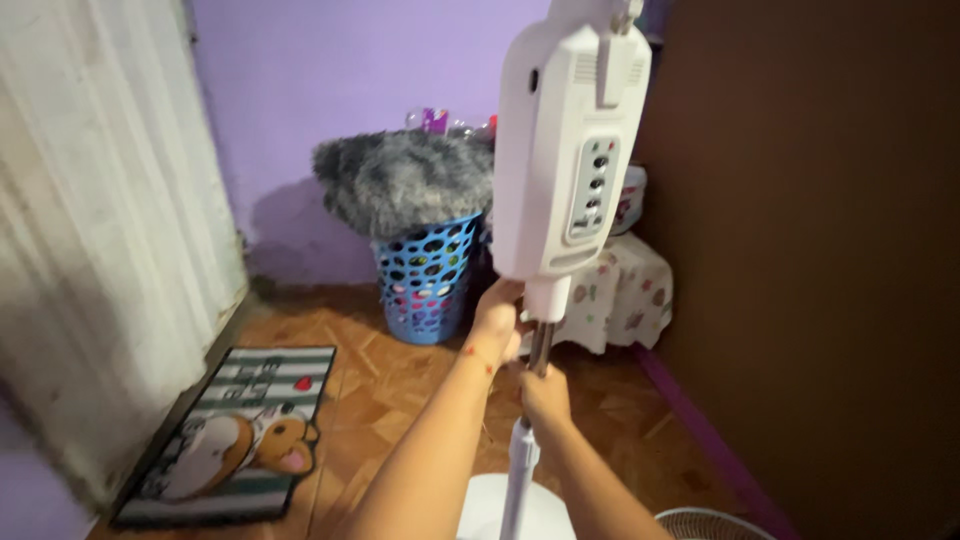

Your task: The person disassembles a white standing electric fan by removing the motor housing, detaching the pole from the base, and unscrewing the base cap. The components are placed on the floor.

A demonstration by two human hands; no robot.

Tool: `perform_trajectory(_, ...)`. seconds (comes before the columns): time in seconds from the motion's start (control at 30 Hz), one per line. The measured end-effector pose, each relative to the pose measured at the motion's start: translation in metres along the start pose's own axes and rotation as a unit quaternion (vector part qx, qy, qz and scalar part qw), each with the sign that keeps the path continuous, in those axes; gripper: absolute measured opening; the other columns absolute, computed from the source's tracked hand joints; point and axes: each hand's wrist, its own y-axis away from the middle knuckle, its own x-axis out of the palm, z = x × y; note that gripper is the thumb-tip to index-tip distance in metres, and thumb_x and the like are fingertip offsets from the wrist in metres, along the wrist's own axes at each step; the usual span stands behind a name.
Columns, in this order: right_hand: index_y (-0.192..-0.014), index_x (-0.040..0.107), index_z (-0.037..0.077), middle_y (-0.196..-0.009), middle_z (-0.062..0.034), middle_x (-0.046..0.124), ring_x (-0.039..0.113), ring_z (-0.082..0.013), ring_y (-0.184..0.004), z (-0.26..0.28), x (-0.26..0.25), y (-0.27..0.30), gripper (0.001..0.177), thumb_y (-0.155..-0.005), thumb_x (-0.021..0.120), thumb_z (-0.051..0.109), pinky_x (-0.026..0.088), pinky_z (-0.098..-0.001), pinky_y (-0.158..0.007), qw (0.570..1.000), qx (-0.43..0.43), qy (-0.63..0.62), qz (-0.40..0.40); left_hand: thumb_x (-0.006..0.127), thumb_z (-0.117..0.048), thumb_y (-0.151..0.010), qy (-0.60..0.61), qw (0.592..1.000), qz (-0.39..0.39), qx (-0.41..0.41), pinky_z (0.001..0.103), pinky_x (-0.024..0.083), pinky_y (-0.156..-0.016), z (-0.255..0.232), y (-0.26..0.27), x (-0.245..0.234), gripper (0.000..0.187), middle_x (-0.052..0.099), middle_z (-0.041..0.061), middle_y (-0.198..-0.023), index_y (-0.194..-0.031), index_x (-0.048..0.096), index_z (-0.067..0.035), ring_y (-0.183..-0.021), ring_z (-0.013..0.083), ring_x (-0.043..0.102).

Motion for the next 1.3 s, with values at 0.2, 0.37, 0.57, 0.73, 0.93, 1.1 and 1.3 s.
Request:
perform_trajectory(0.2, -0.079, 0.068, 0.008, -0.071, -0.0062, 0.07, 0.066, -0.0225, -0.07, -0.032, -0.002, 0.007, 0.027, -0.075, 0.083, 0.03, 0.051, -0.0384, -0.068, 0.99, -0.005, 0.125, -0.065, 0.049, -0.031, -0.099, -0.036, 0.999, -0.019, 0.015, 0.045, 0.053, -0.075, -0.01, 0.008, 0.013, 0.034, 0.068, -0.002, -0.12, -0.126, 0.066, -0.02, -0.102, 0.0181, 0.062)
perform_trajectory(0.37, -0.089, 0.066, 0.013, -0.082, -0.009, 0.072, 0.07, -0.0301, -0.082, -0.065, 0.005, 0.045, 0.026, -0.067, 0.08, 0.018, 0.053, -0.042, -0.078, 0.978, -0.05, 0.147, -0.138, 0.05, -0.038, -0.103, -0.041, 0.997, -0.054, 0.029, 0.041, 0.051, -0.065, -0.009, 0.019, 0.029, 0.038, 0.067, 0.008, -0.115, -0.128, 0.066, -0.014, -0.09, 0.0213, 0.063)
perform_trajectory(0.57, -0.086, 0.068, 0.012, -0.075, -0.0093, 0.072, 0.069, -0.0262, -0.07, -0.063, 0.01, 0.046, 0.017, -0.07, 0.071, 0.008, 0.054, -0.04, -0.071, 0.982, 0.019, 0.118, -0.145, 0.041, -0.031, -0.101, -0.014, 0.998, 0.04, 0.038, 0.04, 0.059, -0.061, -0.019, 0.034, 0.042, 0.043, 0.074, 0.017, -0.098, -0.119, 0.063, 0.002, -0.077, 0.0308, 0.074)
perform_trajectory(0.73, -0.08, 0.068, 0.008, -0.072, -0.0083, 0.071, 0.067, -0.0222, -0.066, -0.057, 0.006, 0.051, 0.012, -0.069, 0.071, 0.005, 0.054, -0.0378, -0.067, 0.991, 0.039, 0.086, -0.098, 0.038, -0.028, -0.103, -0.001, 0.995, 0.052, 0.086, 0.037, 0.053, -0.056, -0.023, 0.05, 0.05, 0.04, 0.069, 0.017, -0.091, -0.115, 0.061, 0.002, -0.068, 0.0285, 0.069)
perform_trajectory(0.93, -0.078, 0.069, 0.006, -0.069, -0.0083, 0.071, 0.068, -0.0209, -0.064, -0.059, 0.008, 0.058, 0.012, -0.067, 0.071, 0.002, 0.054, -0.0361, -0.065, 0.991, 0.041, 0.091, -0.085, 0.042, -0.027, -0.106, 0.031, 0.992, 0.019, 0.121, 0.038, 0.054, -0.059, -0.022, 0.053, 0.048, 0.036, 0.069, 0.015, -0.092, -0.118, 0.06, 0.001, -0.067, 0.0261, 0.067)
perform_trajectory(1.1, -0.077, 0.068, 0.004, -0.065, -0.0082, 0.069, 0.066, -0.0195, -0.058, -0.057, 0.003, 0.062, 0.014, -0.065, 0.071, -0.001, 0.052, -0.036, -0.056, 0.995, 0.054, 0.07, -0.036, 0.045, -0.025, -0.106, 0.014, 0.979, -0.024, 0.2, 0.035, 0.053, -0.066, -0.016, 0.06, 0.047, 0.03, 0.067, 0.013, -0.1, -0.121, 0.059, -0.004, -0.078, 0.0227, 0.065)
perform_trajectory(1.3, -0.075, 0.067, 0.001, -0.06, -0.01, 0.067, 0.063, -0.0186, -0.052, -0.051, 0.002, 0.061, 0.007, -0.07, 0.062, 0.0, 0.05, -0.035, -0.05, 0.999, 0.018, 0.01, 0.041, 0.044, -0.028, -0.1, -0.03, 0.958, -0.098, 0.269, 0.031, 0.051, -0.079, -0.019, 0.068, 0.058, 0.033, 0.063, 0.007, -0.11, -0.122, 0.054, -0.006, -0.094, 0.0166, 0.062)
